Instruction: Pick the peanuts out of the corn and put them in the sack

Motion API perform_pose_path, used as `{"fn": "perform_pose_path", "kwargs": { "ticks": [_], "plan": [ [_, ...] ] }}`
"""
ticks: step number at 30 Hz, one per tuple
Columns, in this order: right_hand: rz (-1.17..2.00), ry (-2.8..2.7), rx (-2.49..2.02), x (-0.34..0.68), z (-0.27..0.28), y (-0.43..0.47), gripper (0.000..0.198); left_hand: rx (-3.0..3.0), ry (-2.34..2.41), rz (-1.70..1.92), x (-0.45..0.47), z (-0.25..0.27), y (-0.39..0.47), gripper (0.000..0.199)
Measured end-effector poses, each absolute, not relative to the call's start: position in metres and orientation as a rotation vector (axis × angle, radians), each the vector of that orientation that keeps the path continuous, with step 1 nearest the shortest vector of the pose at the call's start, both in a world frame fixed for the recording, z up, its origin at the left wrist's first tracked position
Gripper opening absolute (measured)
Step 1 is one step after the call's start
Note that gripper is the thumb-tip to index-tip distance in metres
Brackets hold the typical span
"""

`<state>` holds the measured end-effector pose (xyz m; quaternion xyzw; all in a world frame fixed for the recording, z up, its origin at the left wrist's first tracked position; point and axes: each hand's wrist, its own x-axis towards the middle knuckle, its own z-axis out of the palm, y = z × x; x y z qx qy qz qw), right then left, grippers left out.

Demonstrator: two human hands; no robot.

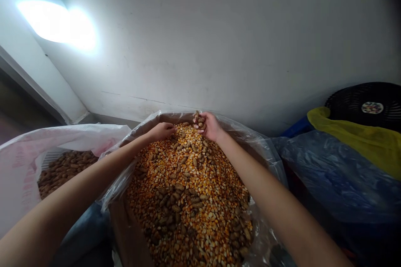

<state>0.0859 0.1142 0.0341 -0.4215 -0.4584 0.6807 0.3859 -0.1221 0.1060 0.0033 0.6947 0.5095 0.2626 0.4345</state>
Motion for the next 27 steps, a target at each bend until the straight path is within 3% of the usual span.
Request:
{"fn": "perform_pose_path", "kwargs": {
  "ticks": [3, 5, 11, 15, 27],
  "plan": [
    [1.782, -1.117, -1.036, 0.091, 0.03, 0.114, 0.032, 2.119, 1.2, 0.481, -0.128, 0.002, 0.101, 0.022],
    [1.656, -1.222, -1.153, 0.088, 0.025, 0.112, 0.033, 2.264, 1.179, 0.412, -0.13, 0.002, 0.098, 0.024],
    [0.75, -2.269, -1.403, 0.062, 0.022, 0.101, 0.018, 2.135, 1.266, 0.498, -0.131, 0.004, 0.103, 0.033],
    [0.294, -2.621, -1.479, 0.051, 0.024, 0.097, 0.017, 2.216, 1.201, 0.386, -0.138, 0.001, 0.103, 0.032],
    [0.157, -2.657, -1.512, 0.055, 0.026, 0.092, 0.015, 1.916, 1.18, 0.501, -0.138, -0.004, 0.101, 0.032]
  ]
}}
